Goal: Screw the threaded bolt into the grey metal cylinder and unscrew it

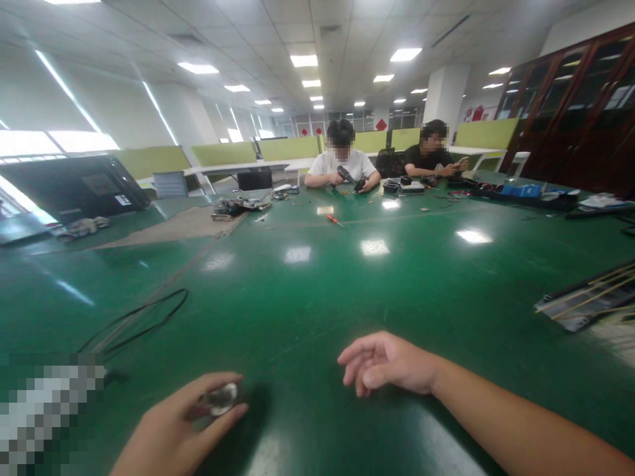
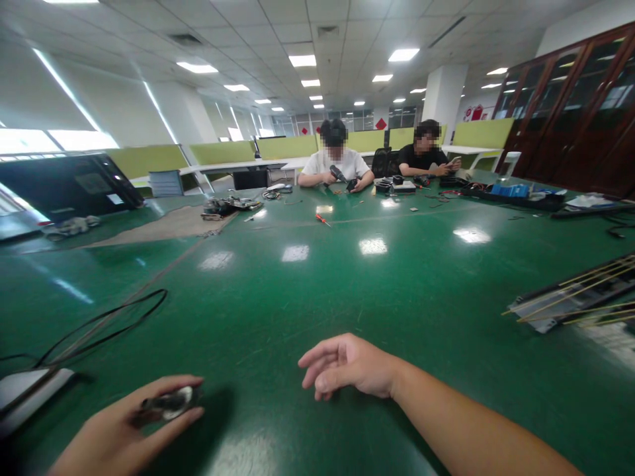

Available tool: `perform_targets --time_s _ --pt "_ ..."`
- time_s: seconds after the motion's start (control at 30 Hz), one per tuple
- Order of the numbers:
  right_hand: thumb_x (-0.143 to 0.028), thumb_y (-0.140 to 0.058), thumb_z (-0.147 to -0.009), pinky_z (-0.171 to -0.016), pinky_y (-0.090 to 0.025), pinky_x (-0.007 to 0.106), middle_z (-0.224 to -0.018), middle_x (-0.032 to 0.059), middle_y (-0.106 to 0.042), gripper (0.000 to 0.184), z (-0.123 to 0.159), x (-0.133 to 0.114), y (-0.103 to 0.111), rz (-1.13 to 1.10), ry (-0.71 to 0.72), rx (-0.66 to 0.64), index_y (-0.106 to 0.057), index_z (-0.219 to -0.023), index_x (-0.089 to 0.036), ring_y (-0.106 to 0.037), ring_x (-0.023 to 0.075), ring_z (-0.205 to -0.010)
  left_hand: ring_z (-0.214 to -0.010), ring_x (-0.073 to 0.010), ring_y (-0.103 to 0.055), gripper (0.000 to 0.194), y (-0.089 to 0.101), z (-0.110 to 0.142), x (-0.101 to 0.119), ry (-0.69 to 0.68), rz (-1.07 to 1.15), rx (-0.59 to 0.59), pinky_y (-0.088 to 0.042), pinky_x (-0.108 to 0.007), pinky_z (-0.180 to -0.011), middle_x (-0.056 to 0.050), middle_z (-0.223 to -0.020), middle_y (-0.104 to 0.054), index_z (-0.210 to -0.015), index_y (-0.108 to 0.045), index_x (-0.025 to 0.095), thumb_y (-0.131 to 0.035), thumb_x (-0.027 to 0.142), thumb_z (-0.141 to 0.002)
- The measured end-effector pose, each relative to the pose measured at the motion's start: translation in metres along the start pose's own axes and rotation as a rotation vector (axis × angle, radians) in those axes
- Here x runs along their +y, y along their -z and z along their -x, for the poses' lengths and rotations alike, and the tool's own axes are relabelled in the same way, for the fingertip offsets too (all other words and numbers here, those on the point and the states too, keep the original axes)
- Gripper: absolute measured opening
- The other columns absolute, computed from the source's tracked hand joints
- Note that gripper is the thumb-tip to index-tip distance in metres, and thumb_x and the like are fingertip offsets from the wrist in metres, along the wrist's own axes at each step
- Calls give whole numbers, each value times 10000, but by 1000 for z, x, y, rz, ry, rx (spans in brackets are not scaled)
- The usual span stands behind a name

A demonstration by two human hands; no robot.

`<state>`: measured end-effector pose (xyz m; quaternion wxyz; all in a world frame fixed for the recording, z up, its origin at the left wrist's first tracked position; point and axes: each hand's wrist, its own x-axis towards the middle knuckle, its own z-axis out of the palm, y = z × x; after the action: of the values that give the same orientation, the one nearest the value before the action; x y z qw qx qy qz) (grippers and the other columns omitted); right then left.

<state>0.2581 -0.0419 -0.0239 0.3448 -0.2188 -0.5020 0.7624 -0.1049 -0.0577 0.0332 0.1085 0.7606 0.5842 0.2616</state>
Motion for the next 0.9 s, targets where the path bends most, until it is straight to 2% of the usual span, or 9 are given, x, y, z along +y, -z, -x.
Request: perform_targets --time_s 0.1,0.2,0.27,0.37,0.47,0.57,0.63,0.7,0.9 --pt "-213 -805 -698 -714 -480 295 -937 71 -708 468 2 -5 7 125 134 149 -645 -1133 -147 -647 149 -763 -971 -228 -705 234 -28 -30 52 -178 74 -184 -550 -286 -885 -11 -1071 -748 -973 -735 267 -765 342 -753" --pt "-86 -670 -673 -691 -455 274 -944 47 -656 455 2 -6 13 294 251 268 -594 -1113 -171 -606 137 -774 -897 -195 -687 233 -50 -53 98 -286 145 -333 -520 -276 -841 -2 -979 -740 -993 -731 269 -705 182 -779" --pt "-43 -589 -633 -660 -439 257 -998 50 -619 533 2 -5 13 401 290 298 -547 -1144 -188 -600 144 -810 -898 -193 -670 283 -62 -58 113 -318 165 -371 -502 -284 -840 -10 -973 -726 -1049 -724 266 -690 157 -791" --pt "-26 -562 -614 -680 -455 264 -1096 60 -590 627 3 -6 7 616 310 293 -503 -1209 -212 -594 166 -890 -919 -207 -645 378 -76 -57 114 -340 164 -381 -493 -299 -843 -40 -984 -695 -1197 -677 251 -661 173 -828" --pt "-73 -655 -645 -718 -464 282 -1047 35 -611 579 4 -8 -4 847 311 298 -525 -1189 -221 -580 172 -868 -926 -207 -647 448 -87 -52 102 -356 203 -384 -493 -299 -840 -51 -1013 -690 -1277 -623 251 -642 168 -837" --pt "-123 -717 -655 -716 -460 288 -976 17 -614 536 3 -9 -12 998 277 332 -551 -1155 -219 -567 166 -805 -913 -208 -661 390 -93 -50 93 -289 239 -324 -490 -298 -825 -27 -992 -709 -1146 -655 242 -705 150 -771" --pt "-139 -730 -667 -734 -462 296 -952 14 -614 506 3 -9 -14 1037 258 357 -562 -1138 -218 -575 170 -806 -853 -198 -664 287 -95 -50 90 -244 249 -297 -486 -288 -775 -4 -921 -712 -1008 -667 230 -729 143 -741" --pt "-146 -731 -680 -747 -465 300 -949 15 -619 483 2 -8 -15 1042 254 361 -567 -1128 -220 -587 175 -820 -818 -187 -662 231 -96 -49 89 -242 271 -282 -478 -281 -751 8 -880 -709 -948 -669 227 -732 139 -744" --pt "-132 -717 -689 -719 -466 280 -913 10 -623 420 2 -7 -15 1051 270 356 -598 -1083 -218 -588 166 -788 -904 -177 -667 267 -100 -48 88 -344 406 -307 -486 -277 -820 -9 -977 -723 -1038 -687 246 -688 119 -803"
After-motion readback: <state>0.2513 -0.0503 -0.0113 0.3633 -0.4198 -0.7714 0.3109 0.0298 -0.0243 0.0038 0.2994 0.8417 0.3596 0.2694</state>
